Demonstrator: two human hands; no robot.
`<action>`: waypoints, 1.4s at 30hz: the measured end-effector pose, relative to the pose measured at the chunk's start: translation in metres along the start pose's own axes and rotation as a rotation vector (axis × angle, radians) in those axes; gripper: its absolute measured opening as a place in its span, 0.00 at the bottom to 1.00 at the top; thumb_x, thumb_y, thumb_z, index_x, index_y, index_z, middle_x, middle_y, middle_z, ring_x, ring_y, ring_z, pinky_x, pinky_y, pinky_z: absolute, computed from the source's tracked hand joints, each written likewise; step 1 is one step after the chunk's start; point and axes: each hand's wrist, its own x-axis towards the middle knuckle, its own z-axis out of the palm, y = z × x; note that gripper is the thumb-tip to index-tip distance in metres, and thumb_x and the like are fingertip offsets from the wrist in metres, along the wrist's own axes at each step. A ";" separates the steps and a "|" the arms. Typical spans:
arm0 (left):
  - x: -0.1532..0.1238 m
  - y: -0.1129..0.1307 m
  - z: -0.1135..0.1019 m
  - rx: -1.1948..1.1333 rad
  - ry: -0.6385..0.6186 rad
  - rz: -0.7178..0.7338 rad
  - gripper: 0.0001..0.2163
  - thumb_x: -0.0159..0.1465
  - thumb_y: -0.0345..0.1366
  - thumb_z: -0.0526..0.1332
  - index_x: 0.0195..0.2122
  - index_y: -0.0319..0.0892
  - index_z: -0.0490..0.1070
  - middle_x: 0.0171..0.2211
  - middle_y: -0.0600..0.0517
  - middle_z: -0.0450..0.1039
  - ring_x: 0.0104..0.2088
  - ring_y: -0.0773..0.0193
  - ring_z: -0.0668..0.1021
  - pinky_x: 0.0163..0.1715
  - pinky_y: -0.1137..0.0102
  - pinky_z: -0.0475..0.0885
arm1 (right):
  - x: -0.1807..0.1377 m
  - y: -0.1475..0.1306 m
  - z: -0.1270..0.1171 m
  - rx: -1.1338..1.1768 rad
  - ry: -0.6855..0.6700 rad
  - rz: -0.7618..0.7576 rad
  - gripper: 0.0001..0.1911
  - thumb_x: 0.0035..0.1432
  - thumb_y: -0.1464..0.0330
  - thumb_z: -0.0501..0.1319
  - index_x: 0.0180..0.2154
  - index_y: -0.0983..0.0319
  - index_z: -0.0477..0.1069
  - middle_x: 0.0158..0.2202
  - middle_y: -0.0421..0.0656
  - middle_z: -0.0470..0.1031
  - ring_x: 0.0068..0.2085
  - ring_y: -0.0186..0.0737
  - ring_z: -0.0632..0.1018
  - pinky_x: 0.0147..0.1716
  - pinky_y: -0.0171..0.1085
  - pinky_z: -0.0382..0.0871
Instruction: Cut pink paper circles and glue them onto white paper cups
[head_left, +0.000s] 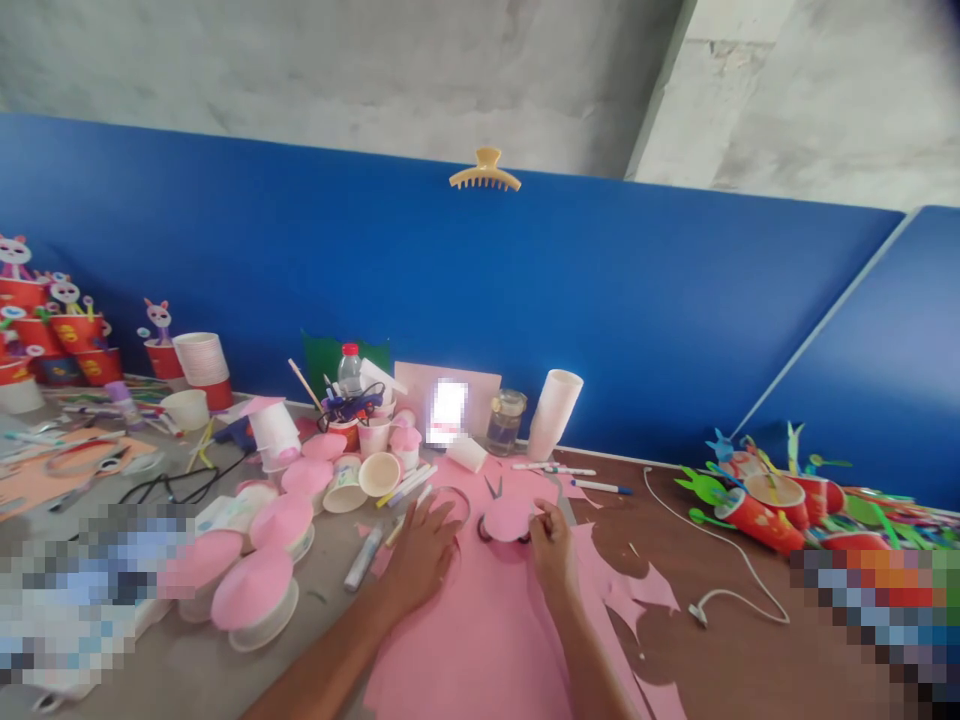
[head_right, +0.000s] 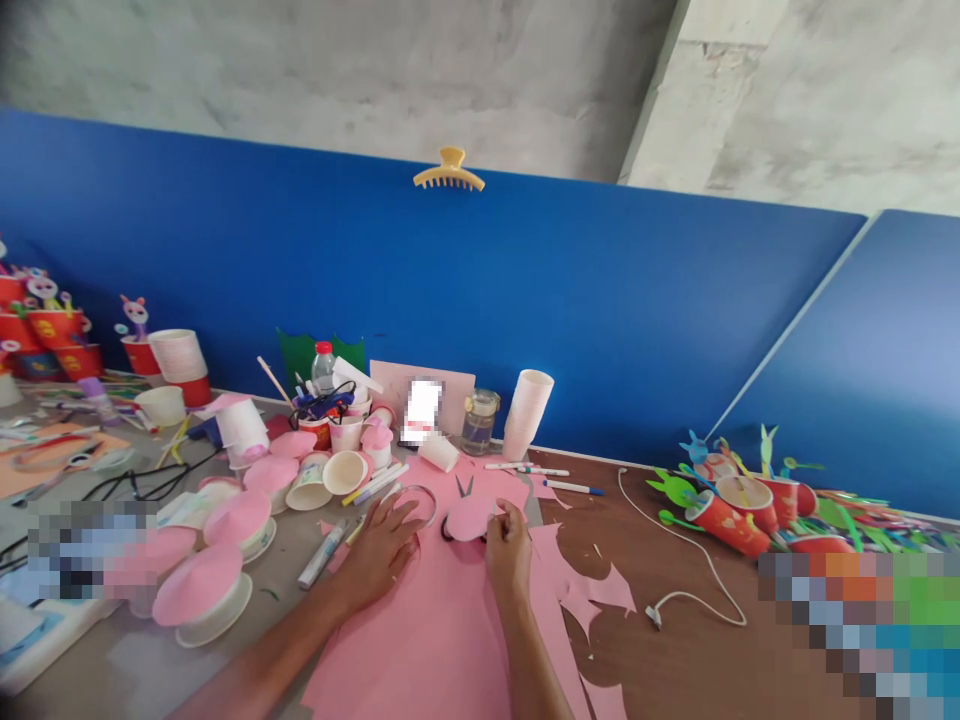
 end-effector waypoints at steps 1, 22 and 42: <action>0.000 0.004 -0.002 0.003 -0.029 0.005 0.20 0.60 0.27 0.51 0.52 0.49 0.68 0.57 0.50 0.65 0.61 0.49 0.57 0.60 0.44 0.49 | 0.001 0.001 0.000 0.001 0.007 0.006 0.21 0.49 0.59 0.53 0.42 0.65 0.67 0.23 0.39 0.67 0.26 0.40 0.71 0.27 0.37 0.65; 0.002 -0.016 -0.007 0.074 -0.017 -0.095 0.14 0.61 0.26 0.51 0.45 0.42 0.70 0.43 0.46 0.71 0.45 0.55 0.71 0.48 0.58 0.64 | -0.007 -0.005 0.000 -0.292 -0.205 -0.032 0.17 0.52 0.68 0.50 0.41 0.64 0.70 0.32 0.48 0.77 0.35 0.45 0.77 0.33 0.37 0.67; 0.003 0.005 -0.011 0.023 0.063 -0.114 0.10 0.62 0.30 0.53 0.41 0.44 0.71 0.41 0.48 0.72 0.44 0.55 0.70 0.49 0.56 0.62 | -0.014 -0.012 0.000 -0.743 -0.176 -0.098 0.13 0.54 0.70 0.54 0.40 0.58 0.75 0.39 0.44 0.75 0.40 0.44 0.76 0.42 0.41 0.61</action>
